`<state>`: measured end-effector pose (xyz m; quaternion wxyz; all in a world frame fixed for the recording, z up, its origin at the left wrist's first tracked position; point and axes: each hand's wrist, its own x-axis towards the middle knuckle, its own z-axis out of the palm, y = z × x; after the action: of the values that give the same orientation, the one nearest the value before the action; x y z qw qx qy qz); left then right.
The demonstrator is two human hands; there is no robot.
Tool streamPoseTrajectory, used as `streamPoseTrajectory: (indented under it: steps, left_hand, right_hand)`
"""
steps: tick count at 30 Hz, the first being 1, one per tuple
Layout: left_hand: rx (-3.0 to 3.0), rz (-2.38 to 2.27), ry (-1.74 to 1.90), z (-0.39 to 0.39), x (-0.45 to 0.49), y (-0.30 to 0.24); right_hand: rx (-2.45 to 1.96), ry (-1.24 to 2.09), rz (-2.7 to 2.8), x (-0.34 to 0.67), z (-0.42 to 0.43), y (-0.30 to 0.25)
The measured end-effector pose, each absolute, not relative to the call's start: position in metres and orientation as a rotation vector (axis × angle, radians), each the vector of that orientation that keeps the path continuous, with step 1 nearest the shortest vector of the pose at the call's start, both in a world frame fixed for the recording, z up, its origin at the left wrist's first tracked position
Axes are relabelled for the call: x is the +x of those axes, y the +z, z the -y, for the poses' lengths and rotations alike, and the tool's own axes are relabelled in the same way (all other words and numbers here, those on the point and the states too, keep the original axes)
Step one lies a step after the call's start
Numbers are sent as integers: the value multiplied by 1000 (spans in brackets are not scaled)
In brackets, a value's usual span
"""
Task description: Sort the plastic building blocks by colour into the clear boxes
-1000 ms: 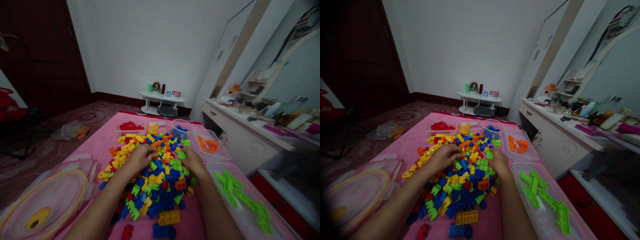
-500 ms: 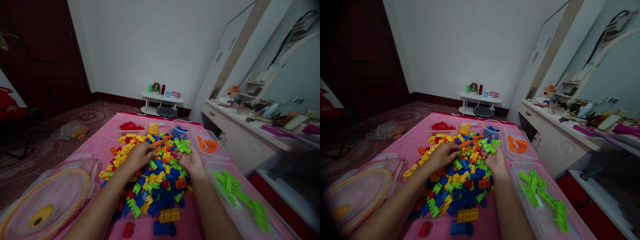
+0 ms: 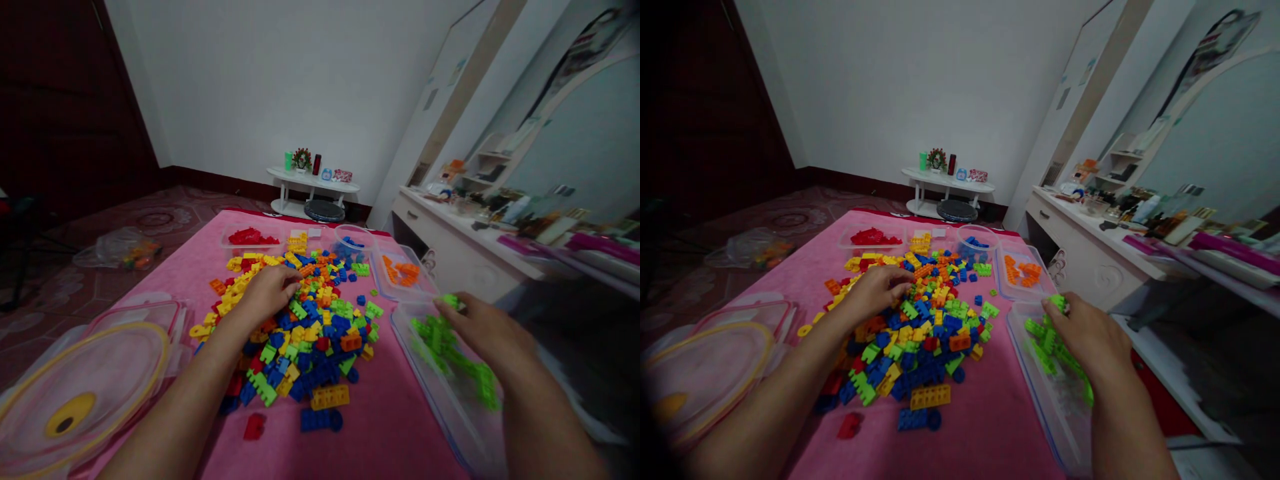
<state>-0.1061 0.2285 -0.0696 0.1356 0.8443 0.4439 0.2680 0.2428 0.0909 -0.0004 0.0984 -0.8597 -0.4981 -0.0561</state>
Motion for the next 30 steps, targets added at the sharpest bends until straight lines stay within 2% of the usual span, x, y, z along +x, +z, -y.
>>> streamPoseTrajectory:
  steps: [3,9,16,22,27,30]
  left_hand:
    - [2452,-1287,764,-227,-106,-69]
    - [2455,-1245,707,-227,-107,-69]
    - [2438,-1100,442,-224,-107,-76]
    - [2519,-1164,384,-216,-96,-80]
    - [2479,-1163,475,-214,-92,-77]
    - [2322,-1167,620,-216,-91,-75]
  right_hand:
    - [-2641,-168,1530,234,-95,-12]
    - [-2368,1,1898,178,-129,-33]
    - [-2552,3,2161,152,-160,-57]
    - [-2543,-6,2168,150,-167,-67]
    - [-2530,51,2041,154,-163,-66]
    - [-2290,41,1800,152,-161,-62]
